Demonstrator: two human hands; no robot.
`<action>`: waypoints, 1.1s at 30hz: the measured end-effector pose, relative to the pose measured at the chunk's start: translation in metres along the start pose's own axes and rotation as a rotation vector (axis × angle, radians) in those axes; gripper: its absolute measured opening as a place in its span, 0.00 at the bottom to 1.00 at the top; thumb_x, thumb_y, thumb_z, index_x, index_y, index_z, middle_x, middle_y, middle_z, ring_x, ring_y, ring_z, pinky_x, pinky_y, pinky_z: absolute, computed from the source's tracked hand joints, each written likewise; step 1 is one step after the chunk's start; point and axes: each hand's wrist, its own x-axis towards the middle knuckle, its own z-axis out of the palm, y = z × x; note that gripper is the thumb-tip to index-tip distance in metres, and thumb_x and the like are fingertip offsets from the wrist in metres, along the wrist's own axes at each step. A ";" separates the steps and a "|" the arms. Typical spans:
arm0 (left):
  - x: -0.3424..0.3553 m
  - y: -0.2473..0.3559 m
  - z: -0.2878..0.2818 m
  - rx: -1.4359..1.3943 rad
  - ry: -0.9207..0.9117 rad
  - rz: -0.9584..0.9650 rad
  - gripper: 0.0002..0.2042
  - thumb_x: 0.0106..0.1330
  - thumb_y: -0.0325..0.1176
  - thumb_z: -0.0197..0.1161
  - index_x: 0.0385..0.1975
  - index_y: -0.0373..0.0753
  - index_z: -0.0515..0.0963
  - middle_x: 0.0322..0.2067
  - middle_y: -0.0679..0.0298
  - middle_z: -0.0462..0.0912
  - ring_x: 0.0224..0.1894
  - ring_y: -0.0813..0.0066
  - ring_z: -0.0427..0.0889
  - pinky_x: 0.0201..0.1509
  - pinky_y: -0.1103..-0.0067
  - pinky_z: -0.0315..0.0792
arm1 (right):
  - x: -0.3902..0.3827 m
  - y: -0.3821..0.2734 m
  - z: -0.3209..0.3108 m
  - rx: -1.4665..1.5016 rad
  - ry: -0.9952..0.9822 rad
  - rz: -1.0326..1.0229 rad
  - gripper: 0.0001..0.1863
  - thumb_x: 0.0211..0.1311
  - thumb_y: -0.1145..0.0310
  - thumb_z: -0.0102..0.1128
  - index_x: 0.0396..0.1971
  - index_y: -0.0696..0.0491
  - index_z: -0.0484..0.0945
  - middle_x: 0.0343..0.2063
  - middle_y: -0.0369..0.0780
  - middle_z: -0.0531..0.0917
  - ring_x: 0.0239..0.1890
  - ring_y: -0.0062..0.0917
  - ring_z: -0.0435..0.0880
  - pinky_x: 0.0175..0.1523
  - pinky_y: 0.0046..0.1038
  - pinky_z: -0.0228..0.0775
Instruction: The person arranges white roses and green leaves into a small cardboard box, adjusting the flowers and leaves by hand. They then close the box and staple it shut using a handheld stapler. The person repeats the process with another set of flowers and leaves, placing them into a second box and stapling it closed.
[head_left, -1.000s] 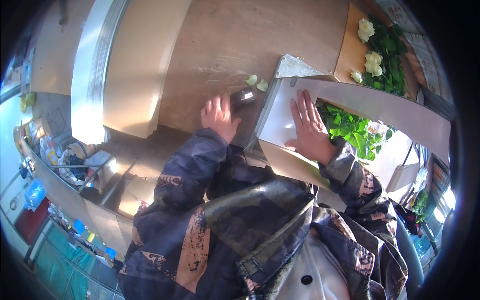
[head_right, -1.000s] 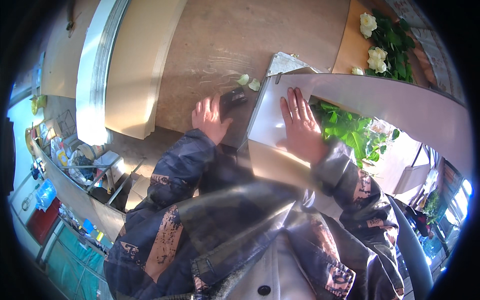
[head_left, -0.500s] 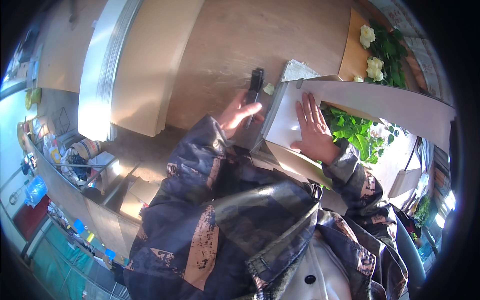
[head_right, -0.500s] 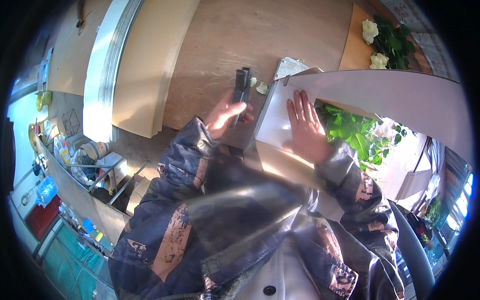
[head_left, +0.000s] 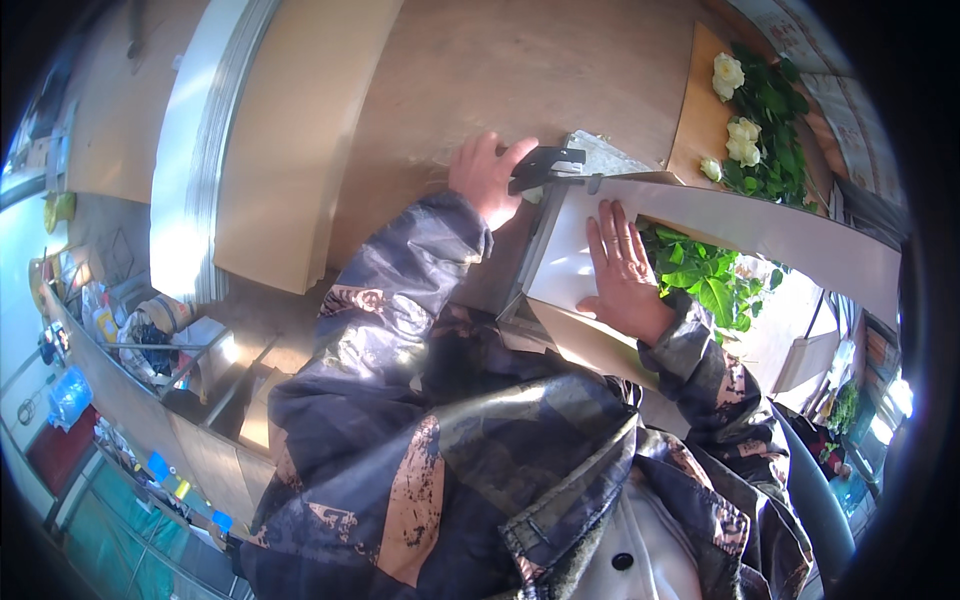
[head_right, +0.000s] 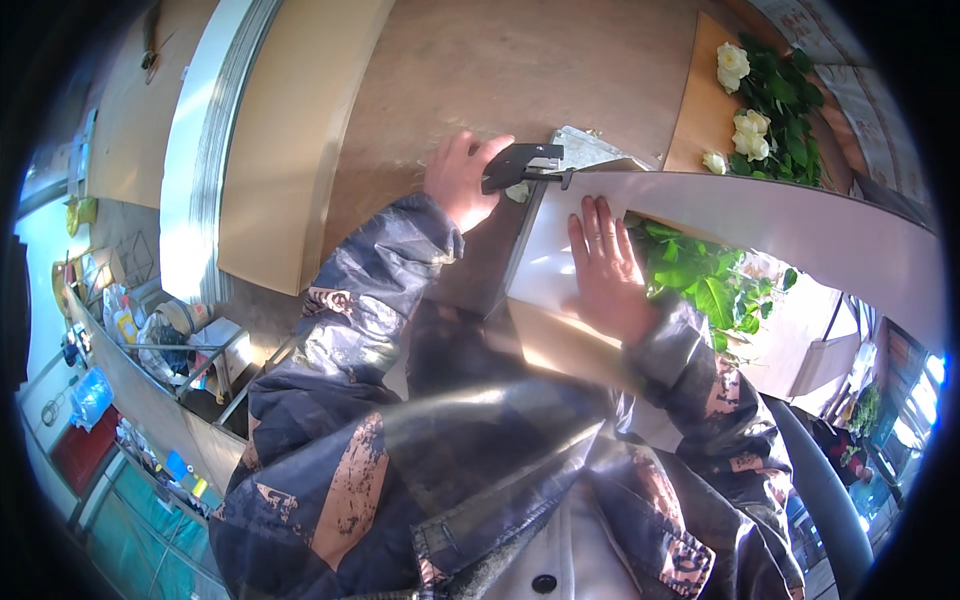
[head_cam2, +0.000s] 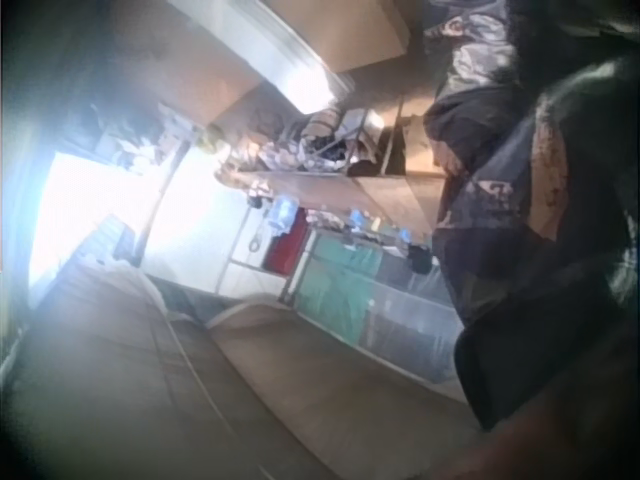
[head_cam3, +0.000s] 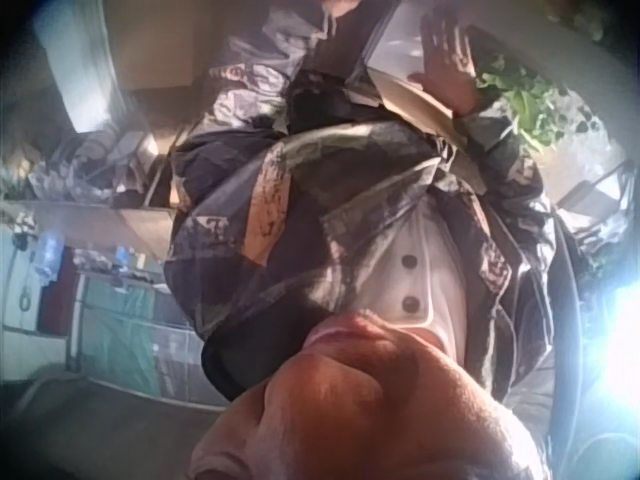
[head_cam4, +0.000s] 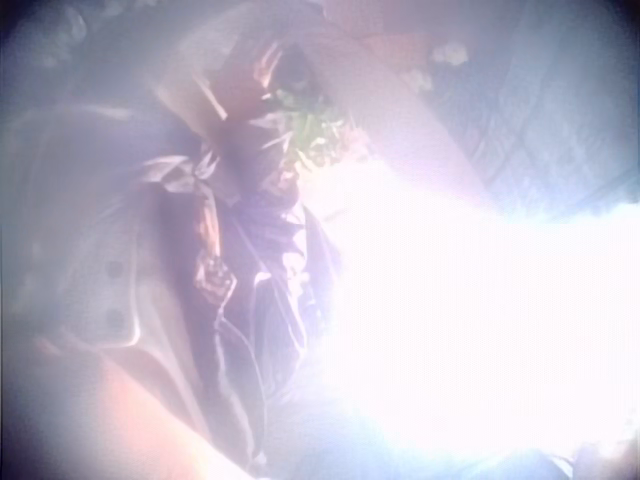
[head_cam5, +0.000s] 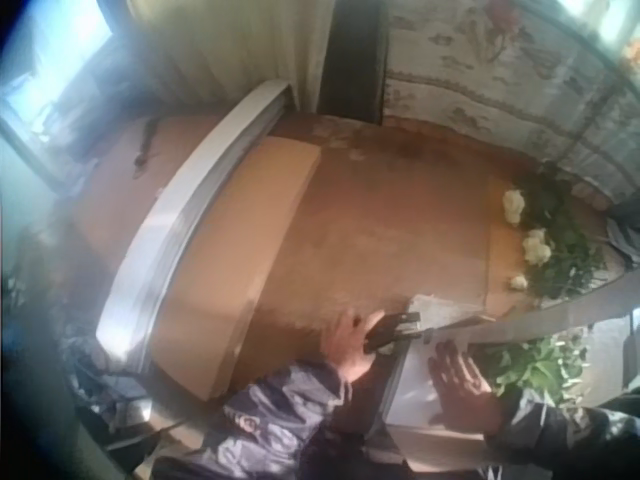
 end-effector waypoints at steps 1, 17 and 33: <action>0.010 0.001 0.002 0.018 -0.025 0.011 0.34 0.49 0.30 0.74 0.61 0.57 0.78 0.46 0.59 0.77 0.51 0.51 0.77 0.55 0.59 0.72 | 0.003 0.007 0.001 0.000 0.010 -0.003 0.68 0.41 0.51 0.84 0.77 0.66 0.50 0.80 0.60 0.44 0.83 0.53 0.39 0.83 0.51 0.40; 0.134 0.091 0.039 0.199 -0.328 0.226 0.15 0.50 0.22 0.64 0.38 0.43 0.75 0.33 0.57 0.83 0.39 0.49 0.85 0.39 0.57 0.80 | -0.046 0.138 -0.034 -0.060 0.068 -0.008 0.63 0.45 0.41 0.75 0.75 0.65 0.58 0.79 0.61 0.48 0.83 0.53 0.41 0.82 0.56 0.38; 0.217 0.593 0.261 0.206 -0.378 0.417 0.20 0.61 0.31 0.67 0.55 0.42 0.80 0.42 0.47 0.85 0.47 0.40 0.83 0.53 0.53 0.77 | -0.513 0.711 -0.144 0.874 0.127 0.144 0.13 0.61 0.62 0.68 0.39 0.54 0.89 0.33 0.43 0.90 0.36 0.30 0.88 0.46 0.34 0.79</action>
